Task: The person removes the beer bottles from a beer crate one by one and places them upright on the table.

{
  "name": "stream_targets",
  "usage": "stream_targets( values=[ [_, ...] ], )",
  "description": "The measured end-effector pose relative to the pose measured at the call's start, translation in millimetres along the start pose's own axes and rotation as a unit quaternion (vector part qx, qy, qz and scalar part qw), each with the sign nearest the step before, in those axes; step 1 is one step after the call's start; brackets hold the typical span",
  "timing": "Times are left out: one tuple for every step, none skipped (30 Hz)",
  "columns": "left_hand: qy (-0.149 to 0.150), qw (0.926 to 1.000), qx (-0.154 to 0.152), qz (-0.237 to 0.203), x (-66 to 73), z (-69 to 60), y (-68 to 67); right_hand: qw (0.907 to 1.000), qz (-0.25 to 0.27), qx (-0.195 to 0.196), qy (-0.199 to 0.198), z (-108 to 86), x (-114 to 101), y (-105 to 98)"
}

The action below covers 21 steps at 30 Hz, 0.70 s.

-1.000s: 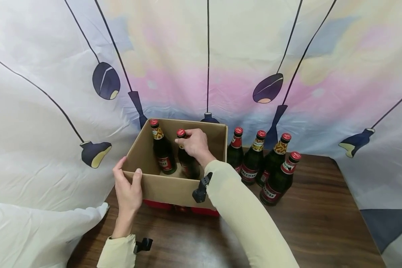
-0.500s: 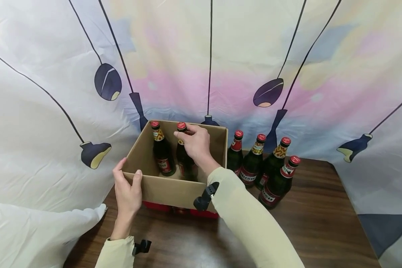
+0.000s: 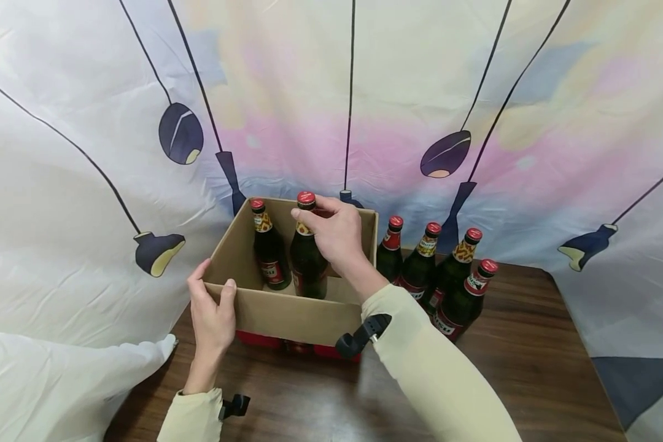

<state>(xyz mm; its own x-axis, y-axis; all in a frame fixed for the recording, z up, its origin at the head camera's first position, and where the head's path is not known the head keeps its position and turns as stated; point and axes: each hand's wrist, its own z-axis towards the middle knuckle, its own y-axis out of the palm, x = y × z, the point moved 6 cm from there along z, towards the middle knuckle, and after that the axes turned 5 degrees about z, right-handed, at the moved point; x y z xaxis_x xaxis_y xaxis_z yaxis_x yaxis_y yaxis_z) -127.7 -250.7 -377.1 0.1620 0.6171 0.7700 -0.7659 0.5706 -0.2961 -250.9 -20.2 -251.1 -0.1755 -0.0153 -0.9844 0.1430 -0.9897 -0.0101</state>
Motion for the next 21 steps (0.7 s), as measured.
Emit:
stream_targets(
  values=[
    [0.000, 1.0000, 0.000, 0.000, -0.1, 0.1, -0.3, 1.0000, 0.001, -0.001, -0.001, -1.2, -3.3, -1.8],
    [0.001, 1.0000, 0.000, 0.000, -0.2, 0.1, -0.5, 1.0000, 0.003, 0.000, -0.001, -2.5, -6.7, -4.1],
    [0.002, 1.0000, 0.000, 0.000, -0.2, 0.2, -0.6, 1.0000, 0.004, 0.002, -0.002, -3.7, -10.6, -6.7],
    [0.003, 1.0000, 0.000, 0.000, -0.1, 0.4, -0.8, 1.0000, 0.008, 0.003, -0.002, -5.1, -14.8, -9.1],
    [0.004, 1.0000, 0.000, 0.001, -0.2, 0.5, -1.0, 0.9999, 0.014, 0.002, -0.004, -6.0, -19.0, -11.1],
    [0.006, 1.0000, 0.000, 0.001, -0.2, 0.7, -1.4, 0.9998, 0.017, 0.000, -0.005, -6.9, -23.3, -13.2],
    [0.007, 1.0000, 0.001, 0.000, 0.7, 0.9, -1.1, 0.9998, 0.016, -0.001, -0.008, -7.9, -28.0, -16.3],
    [0.009, 1.0000, 0.003, 0.000, 1.6, 1.2, -0.9, 0.9998, 0.014, -0.001, -0.011, -9.1, -32.8, -19.4],
    [0.010, 0.9999, 0.004, 0.000, 1.9, 1.5, -0.7, 0.9998, 0.012, -0.002, -0.014, -10.1, -37.2, -22.2],
    [0.011, 0.9999, 0.005, 0.000, 2.2, 1.9, -0.6, 0.9998, 0.010, -0.003, -0.017, -11.0, -41.2, -25.1],
    [0.011, 0.9999, 0.005, 0.000, 2.5, 2.3, -0.4, 0.9998, 0.007, -0.005, -0.020, -11.9, -45.4, -27.9],
    [0.011, 0.9999, 0.005, 0.000, 2.6, 2.5, -0.3, 0.9997, 0.006, -0.006, -0.022, -12.5, -48.9, -30.9],
    [0.010, 0.9999, 0.003, 0.000, 2.7, 2.7, -0.1, 0.9997, 0.007, -0.005, -0.023, -13.2, -52.5, -34.0],
    [0.008, 1.0000, 0.002, 0.000, 2.1, 2.7, 0.3, 0.9997, 0.008, -0.004, -0.025, -14.1, -56.1, -37.2],
    [0.007, 1.0000, -0.001, 0.001, 1.6, 2.6, 0.7, 0.9996, 0.009, -0.004, -0.028, -14.9, -59.8, -40.2],
    [0.005, 1.0000, -0.002, 0.001, 1.3, 2.4, 0.8, 0.9994, 0.009, -0.004, -0.032, -16.0, -64.0, -43.1],
    [0.002, 1.0000, -0.004, 0.001, 0.8, 2.0, 0.7, 0.9993, 0.011, -0.004, -0.037, -17.0, -68.2, -45.8],
    [0.001, 1.0000, -0.005, 0.001, 0.5, 1.8, 0.6, 0.9991, 0.009, -0.004, -0.041, -17.9, -72.2, -48.7],
    [-0.001, 1.0000, -0.005, 0.001, 0.0, 1.5, 0.4, 0.9989, 0.006, -0.002, -0.046, -19.2, -77.1, -51.2],
    [-0.004, 1.0000, -0.005, 0.000, -0.4, 1.1, 0.0, 0.9987, 0.004, -0.001, -0.051, -20.2, -82.0, -53.7],
    [-0.005, 1.0000, -0.004, -0.001, -0.8, 0.8, -0.4, 0.9984, 0.002, 0.001, -0.057, -21.3, -87.2, -56.3]
  ],
)
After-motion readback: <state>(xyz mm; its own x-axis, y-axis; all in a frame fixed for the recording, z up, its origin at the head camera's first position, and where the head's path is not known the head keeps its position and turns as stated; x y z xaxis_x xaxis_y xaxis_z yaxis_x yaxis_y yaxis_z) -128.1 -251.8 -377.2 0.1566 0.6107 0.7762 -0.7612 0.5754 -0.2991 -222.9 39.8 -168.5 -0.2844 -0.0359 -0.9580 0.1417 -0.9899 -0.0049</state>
